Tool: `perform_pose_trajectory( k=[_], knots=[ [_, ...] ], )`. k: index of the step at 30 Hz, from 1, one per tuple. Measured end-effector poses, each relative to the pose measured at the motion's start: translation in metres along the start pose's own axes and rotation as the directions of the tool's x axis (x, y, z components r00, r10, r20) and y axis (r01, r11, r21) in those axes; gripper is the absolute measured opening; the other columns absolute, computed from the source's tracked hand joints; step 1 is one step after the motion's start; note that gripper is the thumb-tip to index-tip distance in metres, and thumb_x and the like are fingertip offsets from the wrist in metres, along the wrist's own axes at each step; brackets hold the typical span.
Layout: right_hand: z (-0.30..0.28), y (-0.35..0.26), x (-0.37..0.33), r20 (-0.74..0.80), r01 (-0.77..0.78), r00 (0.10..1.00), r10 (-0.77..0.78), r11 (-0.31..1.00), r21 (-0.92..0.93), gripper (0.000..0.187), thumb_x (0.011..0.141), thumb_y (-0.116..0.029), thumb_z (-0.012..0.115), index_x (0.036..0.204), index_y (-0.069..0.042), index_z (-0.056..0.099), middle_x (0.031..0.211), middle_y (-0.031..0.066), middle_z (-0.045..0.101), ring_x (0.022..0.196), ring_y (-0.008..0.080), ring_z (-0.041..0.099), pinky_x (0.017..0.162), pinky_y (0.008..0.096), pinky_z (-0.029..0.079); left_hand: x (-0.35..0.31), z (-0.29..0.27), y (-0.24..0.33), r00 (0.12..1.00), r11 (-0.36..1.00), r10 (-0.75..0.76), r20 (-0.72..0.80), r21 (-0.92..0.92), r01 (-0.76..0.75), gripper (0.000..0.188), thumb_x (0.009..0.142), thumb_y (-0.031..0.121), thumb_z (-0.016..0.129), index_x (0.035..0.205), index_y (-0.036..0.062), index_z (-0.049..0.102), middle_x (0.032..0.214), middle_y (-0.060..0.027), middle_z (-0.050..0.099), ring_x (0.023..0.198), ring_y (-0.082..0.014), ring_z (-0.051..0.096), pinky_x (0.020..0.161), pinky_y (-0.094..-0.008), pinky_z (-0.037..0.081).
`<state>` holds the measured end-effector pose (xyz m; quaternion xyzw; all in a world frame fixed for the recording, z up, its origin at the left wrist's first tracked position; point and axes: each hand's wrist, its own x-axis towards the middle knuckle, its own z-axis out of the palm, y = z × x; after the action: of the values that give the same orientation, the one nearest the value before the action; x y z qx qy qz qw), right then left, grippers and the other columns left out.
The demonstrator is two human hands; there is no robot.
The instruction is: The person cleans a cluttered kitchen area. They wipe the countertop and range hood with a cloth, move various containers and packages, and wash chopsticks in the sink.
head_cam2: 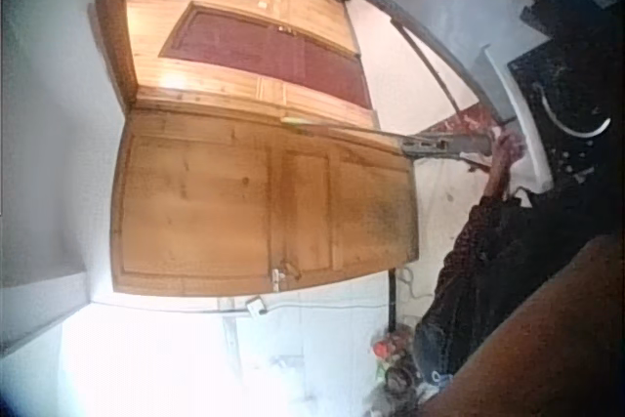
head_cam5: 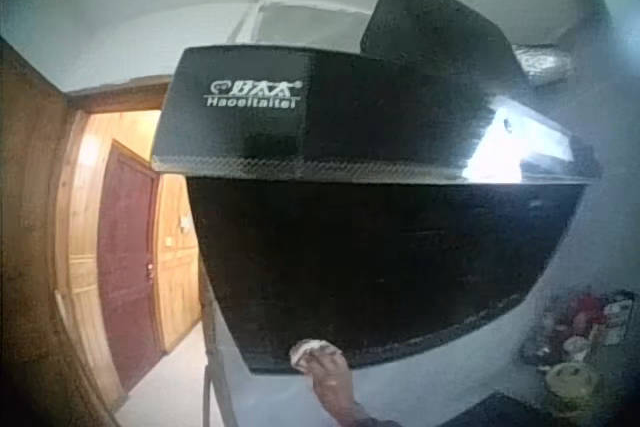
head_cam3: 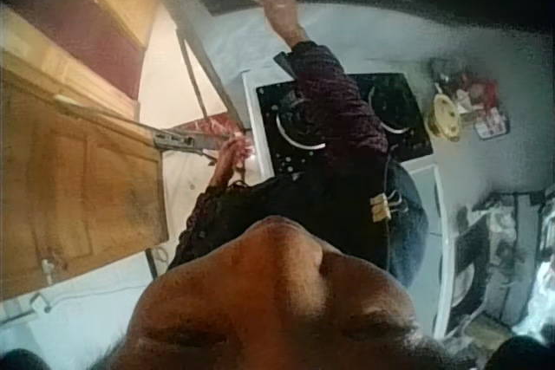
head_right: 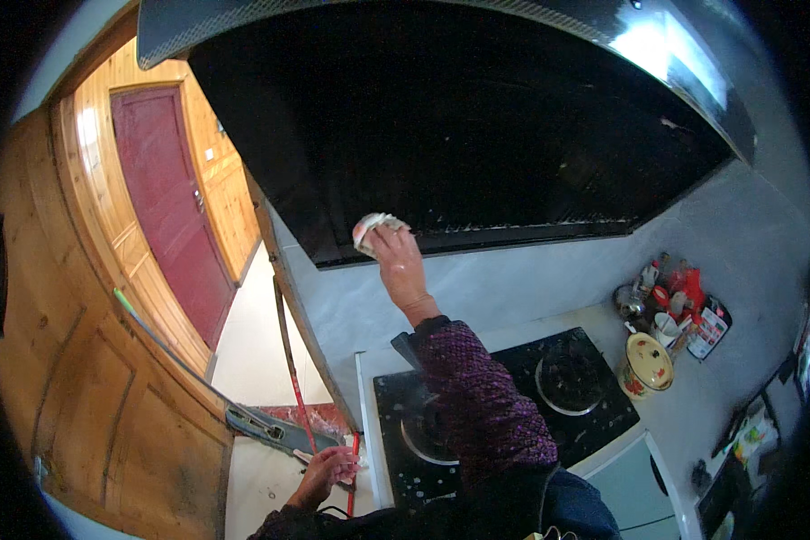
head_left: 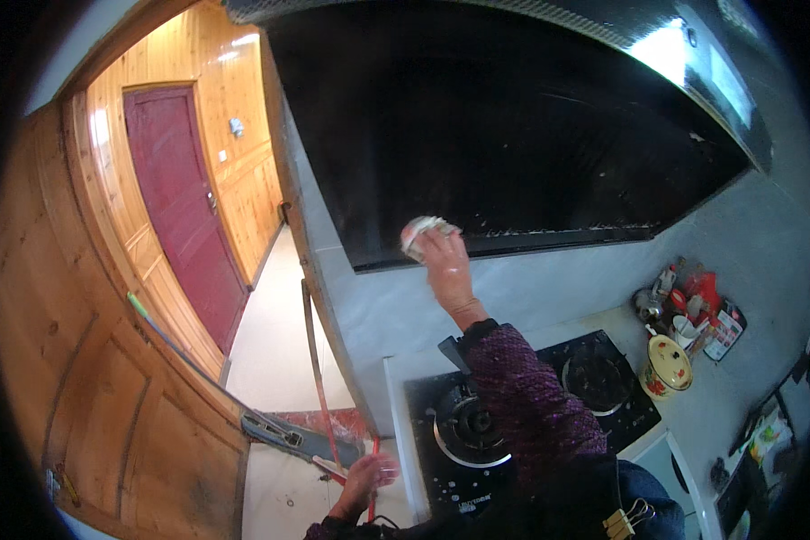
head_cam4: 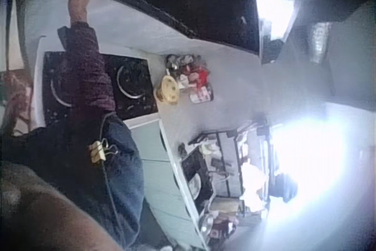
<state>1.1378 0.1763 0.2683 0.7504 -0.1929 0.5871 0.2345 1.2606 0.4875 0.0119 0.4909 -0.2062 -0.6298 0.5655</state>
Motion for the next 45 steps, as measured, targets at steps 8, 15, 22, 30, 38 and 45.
perform_pose_trajectory(
  k=[8,15,22,30,38,45],
  knots=[
    [-0.058,0.064,0.119,-0.281,0.130,0.926,-0.253,0.911,-0.391,0.047,0.077,-0.008,0.067,0.122,-0.003,0.054,0.132,0.0176,0.046,0.127,0.0365,0.040,0.105,0.0554,0.031,0.016,0.006,0.000,0.997,0.993,-0.074,0.010,0.089,0.073,0.029,0.099,0.015,0.043,0.121,-0.0019,0.050,0.109,-0.0173,0.063,0.099,-0.0267,0.063,0.086,-0.0369,0.051],
    [0.001,0.064,0.013,-0.258,-0.015,0.966,-0.030,0.985,-0.171,0.039,0.076,-0.004,0.064,0.113,-0.001,0.054,0.124,0.0193,0.048,0.118,0.0412,0.045,0.100,0.0559,0.037,0.004,-0.005,-0.003,0.992,0.990,-0.115,-0.044,0.082,0.118,0.032,0.092,0.019,0.053,0.118,0.0002,0.054,0.106,-0.0146,0.066,0.090,-0.0240,0.065,0.081,-0.0343,0.051],
    [-0.043,0.066,0.013,-0.102,0.034,0.993,-0.066,0.957,-0.289,0.023,0.077,-0.005,0.064,0.099,-0.006,0.059,0.103,0.0137,0.055,0.098,0.0346,0.052,0.088,0.0444,0.041,0.002,-0.017,0.000,0.997,0.991,-0.080,-0.008,0.112,0.080,0.029,0.094,0.014,0.050,0.118,-0.0012,0.054,0.107,-0.0165,0.064,0.092,-0.0266,0.065,0.082,-0.0373,0.053],
    [-0.108,0.101,0.117,-0.371,0.000,0.918,-0.143,0.933,-0.360,0.032,0.078,-0.013,0.064,0.108,-0.004,0.058,0.110,0.0176,0.056,0.102,0.0385,0.050,0.085,0.0465,0.039,0.012,0.025,-0.004,0.996,0.983,-0.092,0.020,0.163,0.088,0.029,0.098,0.017,0.045,0.120,-0.0003,0.053,0.109,-0.0161,0.064,0.096,-0.0269,0.064,0.087,-0.0388,0.051],
    [-0.041,0.127,-0.024,-0.039,0.100,0.993,-0.109,0.976,-0.195,0.022,0.072,-0.004,0.065,0.093,-0.005,0.060,0.109,0.0127,0.057,0.097,0.0334,0.053,0.088,0.0424,0.042,0.014,0.088,-0.033,0.995,0.994,-0.068,-0.078,0.082,0.074,0.034,0.094,0.019,0.055,0.120,-0.0016,0.054,0.105,-0.0145,0.066,0.091,-0.0240,0.066,0.082,-0.0348,0.053],
    [-0.088,0.128,-0.030,0.616,-0.427,0.704,0.354,-0.482,0.765,0.022,0.092,-0.005,0.051,0.113,-0.002,0.059,0.108,0.0033,0.063,0.100,0.0178,0.060,0.083,0.0332,0.049,0.024,0.191,0.017,0.965,0.929,0.241,0.104,0.262,-0.260,0.042,0.098,0.031,0.052,0.132,0.0072,0.046,0.117,-0.0146,0.060,0.098,-0.0220,0.064,0.084,-0.0342,0.054]
  ],
)
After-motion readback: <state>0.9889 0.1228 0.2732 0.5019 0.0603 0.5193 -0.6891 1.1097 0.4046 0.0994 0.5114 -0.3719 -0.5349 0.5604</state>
